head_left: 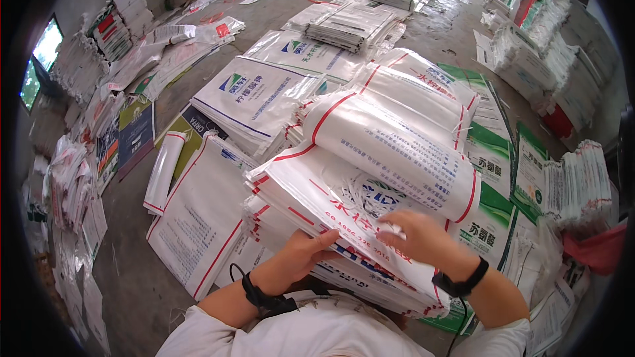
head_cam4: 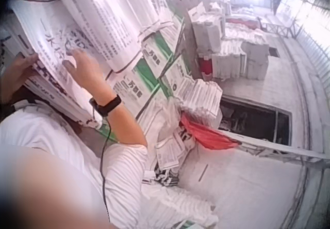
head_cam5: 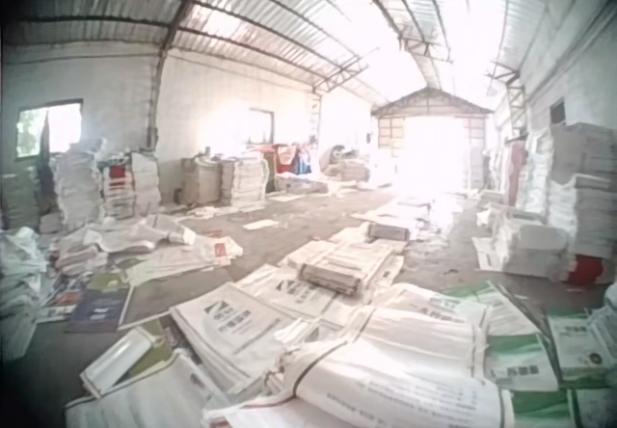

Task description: Counting and stacking large plastic bags in a warehouse.

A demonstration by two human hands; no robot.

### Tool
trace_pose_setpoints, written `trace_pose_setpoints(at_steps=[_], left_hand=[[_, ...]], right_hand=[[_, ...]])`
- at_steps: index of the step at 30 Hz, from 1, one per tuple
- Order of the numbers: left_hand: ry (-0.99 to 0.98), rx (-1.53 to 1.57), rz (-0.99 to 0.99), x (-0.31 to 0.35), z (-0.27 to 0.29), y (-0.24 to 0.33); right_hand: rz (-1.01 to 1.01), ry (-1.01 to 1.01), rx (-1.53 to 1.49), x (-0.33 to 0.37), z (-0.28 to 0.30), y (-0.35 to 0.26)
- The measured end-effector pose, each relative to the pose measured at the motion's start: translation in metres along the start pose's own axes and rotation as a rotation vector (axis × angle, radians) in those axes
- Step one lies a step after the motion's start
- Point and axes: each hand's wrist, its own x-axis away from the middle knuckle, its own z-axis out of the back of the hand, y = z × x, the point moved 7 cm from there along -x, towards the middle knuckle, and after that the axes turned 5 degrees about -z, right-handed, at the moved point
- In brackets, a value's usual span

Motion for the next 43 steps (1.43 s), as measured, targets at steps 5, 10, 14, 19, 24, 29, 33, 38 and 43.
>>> trace_pose_setpoints(at_steps=[5, 10, 14, 19, 24, 29, 33, 38, 43], left_hand=[[-0.019, 0.049, 0.019, 0.002, 0.004, -0.007], [0.001, 0.080, 0.016, 0.004, 0.016, -0.011], [-0.015, 0.106, 0.014, 0.001, 0.012, -0.013], [-0.024, 0.111, 0.045, 0.000, 0.025, -0.019], [-0.071, 0.134, 0.023, 0.003, 0.019, -0.019], [-0.070, 0.121, 0.017, 0.004, 0.012, -0.010], [-0.037, 0.103, 0.035, 0.006, 0.016, -0.013], [-0.213, -0.378, 0.311, 0.036, 0.025, 0.001], [-0.487, -1.366, 0.124, 0.025, -0.022, 0.080]], right_hand=[[-0.001, 0.079, 0.334, -0.048, -0.012, 0.054], [0.031, 0.099, 0.438, -0.091, -0.030, 0.044], [0.091, 0.046, 0.751, -0.132, -0.063, 0.087], [-0.005, 0.043, -0.175, -0.124, -0.024, 0.055], [-0.110, 0.075, -0.945, -0.048, 0.051, 0.035], [0.081, 0.362, -1.118, 0.045, 0.111, 0.025], [0.103, 0.614, -1.135, 0.097, 0.119, 0.028], [0.164, 0.949, -1.121, 0.155, 0.136, 0.031], [0.290, 0.992, -1.045, 0.178, 0.146, 0.013]])
